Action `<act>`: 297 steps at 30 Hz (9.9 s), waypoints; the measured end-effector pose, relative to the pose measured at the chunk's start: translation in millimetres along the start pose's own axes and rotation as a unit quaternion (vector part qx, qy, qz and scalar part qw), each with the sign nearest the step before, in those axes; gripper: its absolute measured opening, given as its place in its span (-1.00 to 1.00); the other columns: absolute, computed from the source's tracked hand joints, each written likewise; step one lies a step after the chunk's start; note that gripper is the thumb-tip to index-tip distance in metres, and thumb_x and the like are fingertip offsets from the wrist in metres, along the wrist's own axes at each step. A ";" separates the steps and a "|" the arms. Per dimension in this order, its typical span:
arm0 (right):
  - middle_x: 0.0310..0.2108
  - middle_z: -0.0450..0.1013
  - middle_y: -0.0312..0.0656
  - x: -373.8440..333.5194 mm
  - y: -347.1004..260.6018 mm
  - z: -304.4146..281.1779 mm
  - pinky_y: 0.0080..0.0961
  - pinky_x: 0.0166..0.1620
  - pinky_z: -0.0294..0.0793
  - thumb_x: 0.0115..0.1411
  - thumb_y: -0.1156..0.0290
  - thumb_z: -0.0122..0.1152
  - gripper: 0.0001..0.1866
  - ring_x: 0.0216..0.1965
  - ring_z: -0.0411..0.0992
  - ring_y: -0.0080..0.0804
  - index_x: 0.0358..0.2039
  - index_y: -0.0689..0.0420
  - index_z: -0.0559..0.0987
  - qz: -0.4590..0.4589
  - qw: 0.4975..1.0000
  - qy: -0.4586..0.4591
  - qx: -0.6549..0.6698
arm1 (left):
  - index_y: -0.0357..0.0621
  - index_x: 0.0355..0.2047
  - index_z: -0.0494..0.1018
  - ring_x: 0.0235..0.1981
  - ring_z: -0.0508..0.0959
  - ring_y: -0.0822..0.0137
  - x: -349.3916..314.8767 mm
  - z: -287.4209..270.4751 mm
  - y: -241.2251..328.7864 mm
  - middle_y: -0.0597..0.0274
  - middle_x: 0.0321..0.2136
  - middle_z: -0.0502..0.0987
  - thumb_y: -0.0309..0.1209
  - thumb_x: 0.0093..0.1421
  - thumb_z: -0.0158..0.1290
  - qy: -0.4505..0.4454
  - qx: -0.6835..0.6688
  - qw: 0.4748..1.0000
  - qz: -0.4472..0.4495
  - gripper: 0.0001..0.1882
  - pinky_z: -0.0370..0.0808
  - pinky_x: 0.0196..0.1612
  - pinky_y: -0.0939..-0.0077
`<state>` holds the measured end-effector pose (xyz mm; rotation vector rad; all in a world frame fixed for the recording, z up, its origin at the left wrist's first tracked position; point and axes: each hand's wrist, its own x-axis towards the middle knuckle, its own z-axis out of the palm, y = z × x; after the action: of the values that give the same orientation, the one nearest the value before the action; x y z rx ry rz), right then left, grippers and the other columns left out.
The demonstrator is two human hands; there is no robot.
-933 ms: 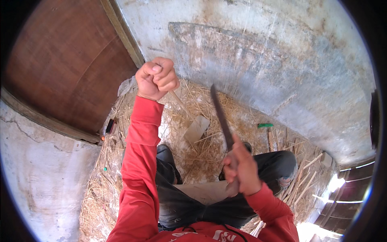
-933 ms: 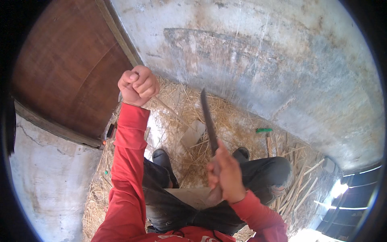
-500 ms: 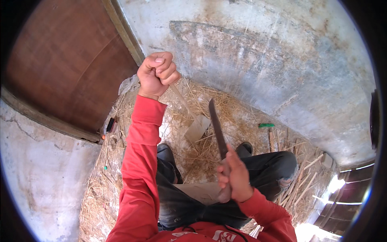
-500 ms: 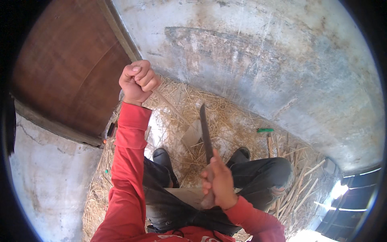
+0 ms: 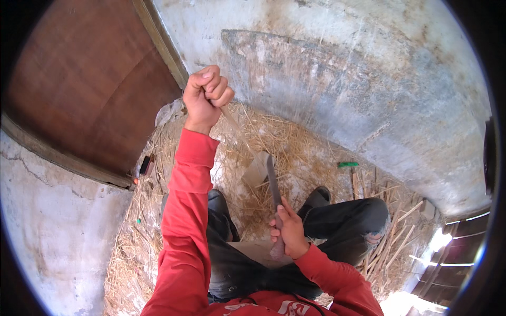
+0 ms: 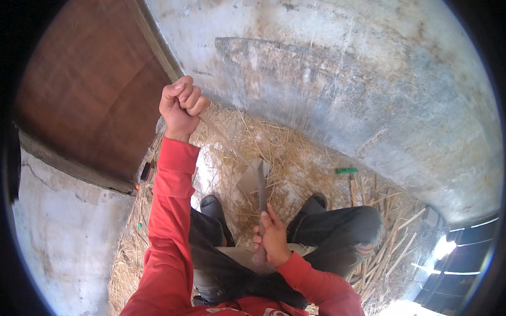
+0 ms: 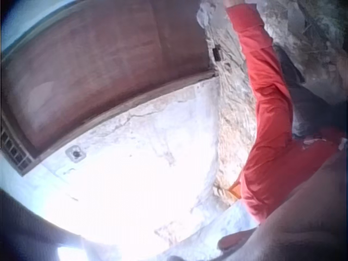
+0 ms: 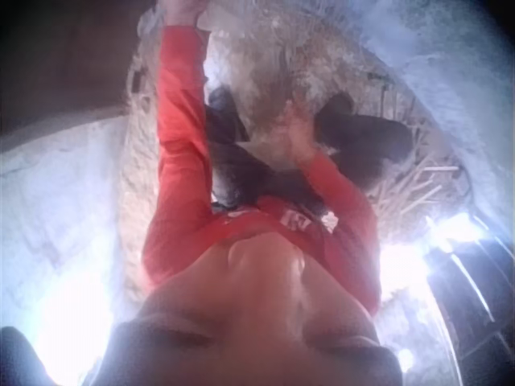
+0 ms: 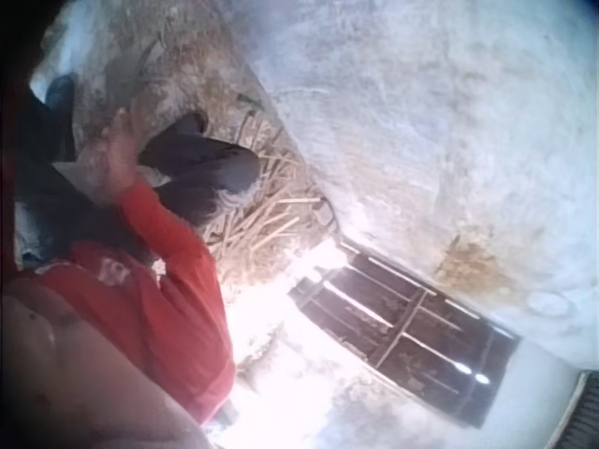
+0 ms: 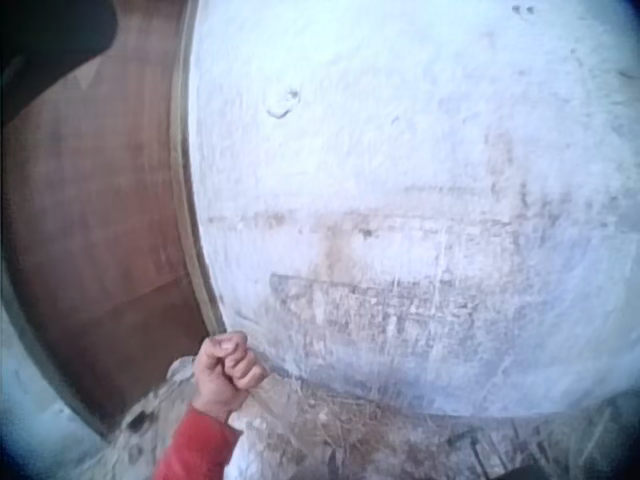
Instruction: The person strips and shapes a long piece of bamboo by hand using a knife.
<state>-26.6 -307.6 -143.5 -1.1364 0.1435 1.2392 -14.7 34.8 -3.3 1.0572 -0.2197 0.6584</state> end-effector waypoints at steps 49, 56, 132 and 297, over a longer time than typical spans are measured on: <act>-0.41 0.36 -0.23 -65.2 -91.9 42.0 -0.59 -0.63 0.34 0.56 0.19 -0.11 -0.40 -0.69 0.26 -0.59 0.55 -0.20 0.06 -0.110 0.990 -0.083 0.002 | -0.06 -0.52 0.23 -0.69 0.05 0.57 -6.7 44.6 -23.3 0.43 -0.63 0.17 -0.37 0.32 -0.02 0.411 0.107 0.864 0.270 -0.74 -0.08 -0.62 0.54; -0.41 0.36 -0.24 -64.1 -54.0 38.4 -0.59 -0.62 0.36 0.56 0.26 -0.11 -0.37 -0.70 0.26 -0.60 0.56 -0.15 0.01 -0.360 0.919 -0.149 -0.058 | -0.06 -0.53 0.21 -0.69 0.03 0.56 -5.4 53.9 -32.0 0.40 -0.61 0.20 -0.37 0.29 -0.04 0.313 0.093 0.919 0.223 -0.74 -0.08 -0.62 0.53; -0.50 0.44 0.01 -31.2 -75.1 30.4 -0.49 -0.62 0.42 0.48 0.01 -0.23 -0.33 -0.76 0.29 -0.46 0.38 0.27 0.14 -0.326 0.920 -0.208 -0.057 | -0.11 -0.53 0.28 -0.76 -0.04 0.58 -9.8 31.1 -15.3 0.51 -0.76 0.07 -0.18 0.33 -0.11 -0.043 0.017 0.999 -0.016 -0.65 -0.09 -0.66 0.54; -0.45 0.55 -0.26 -21.5 -66.1 20.4 -0.72 -0.39 0.42 0.35 0.60 0.04 -0.33 -0.51 0.40 -0.69 0.47 0.18 0.23 -0.390 0.869 0.059 -0.297 | -0.28 -0.10 0.44 -0.75 0.17 0.68 5.0 40.9 -43.4 0.50 -0.69 0.26 -0.45 0.44 -0.14 0.392 0.242 0.798 0.387 -0.81 0.06 -0.63 0.67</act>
<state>7.9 -299.6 -80.2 -1.5803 -0.6047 0.4714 20.9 -12.4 -12.7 1.0643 0.2913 1.9246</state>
